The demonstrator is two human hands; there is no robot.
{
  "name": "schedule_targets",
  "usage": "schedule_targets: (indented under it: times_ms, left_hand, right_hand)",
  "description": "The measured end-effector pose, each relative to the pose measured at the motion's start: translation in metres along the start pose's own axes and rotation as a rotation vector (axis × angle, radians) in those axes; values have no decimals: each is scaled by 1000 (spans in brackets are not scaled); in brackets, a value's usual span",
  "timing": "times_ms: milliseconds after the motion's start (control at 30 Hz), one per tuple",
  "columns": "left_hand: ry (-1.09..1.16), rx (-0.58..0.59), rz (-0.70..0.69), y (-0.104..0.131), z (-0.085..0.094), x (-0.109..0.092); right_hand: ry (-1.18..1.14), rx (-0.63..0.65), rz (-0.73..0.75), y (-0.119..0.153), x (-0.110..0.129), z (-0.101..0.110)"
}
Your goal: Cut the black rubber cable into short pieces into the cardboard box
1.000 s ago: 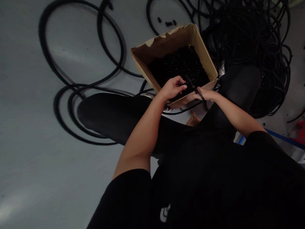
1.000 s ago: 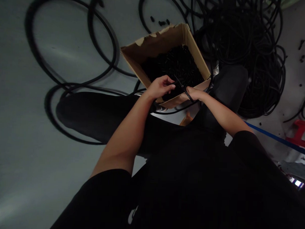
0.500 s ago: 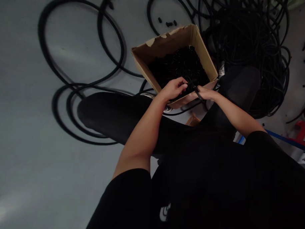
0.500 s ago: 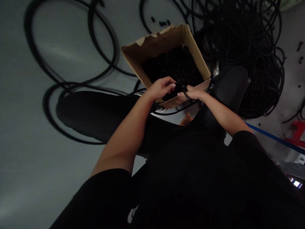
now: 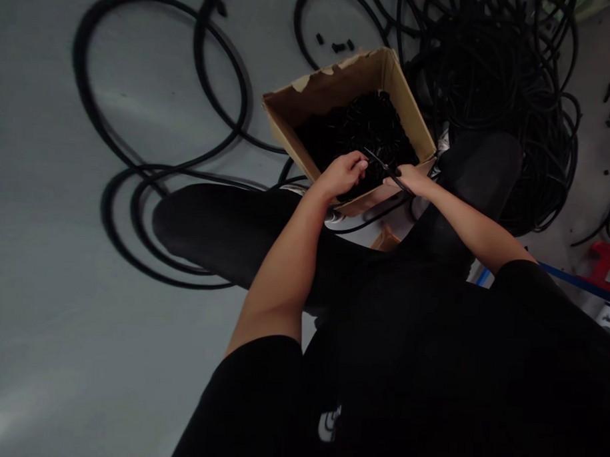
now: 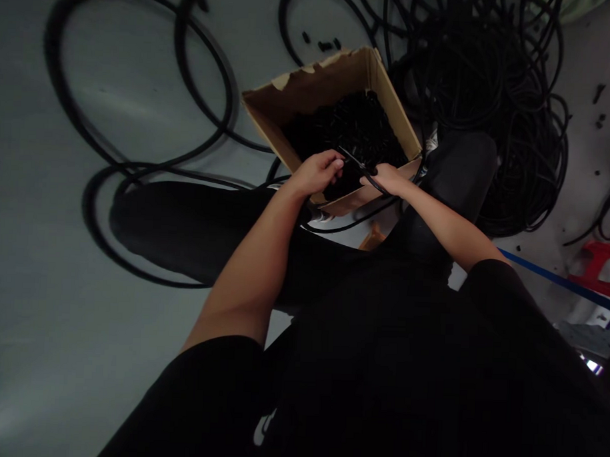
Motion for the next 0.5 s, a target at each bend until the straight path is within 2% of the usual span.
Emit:
schedule_targets:
  times_ms: [233, 367, 500]
  left_hand:
    - [-18, 41, -7, 0, 1, 12]
    - [-40, 38, -12, 3, 4, 6]
    - [-56, 35, -2, 3, 5, 4]
  right_hand:
    - [105, -22, 8, -4, -6, 0]
    - [124, -39, 12, -7, -10, -1]
    - [110, -65, 91, -10, -13, -2]
Point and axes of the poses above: each hand's wrist, its own y-axis away from the middle knuckle, its own z-axis out of the back of the hand, x = y × z, the point moved 6 cm from there along -y, towards the middle knuckle, and after that the axes turned 12 degrees about x, right-handed, at the moved point
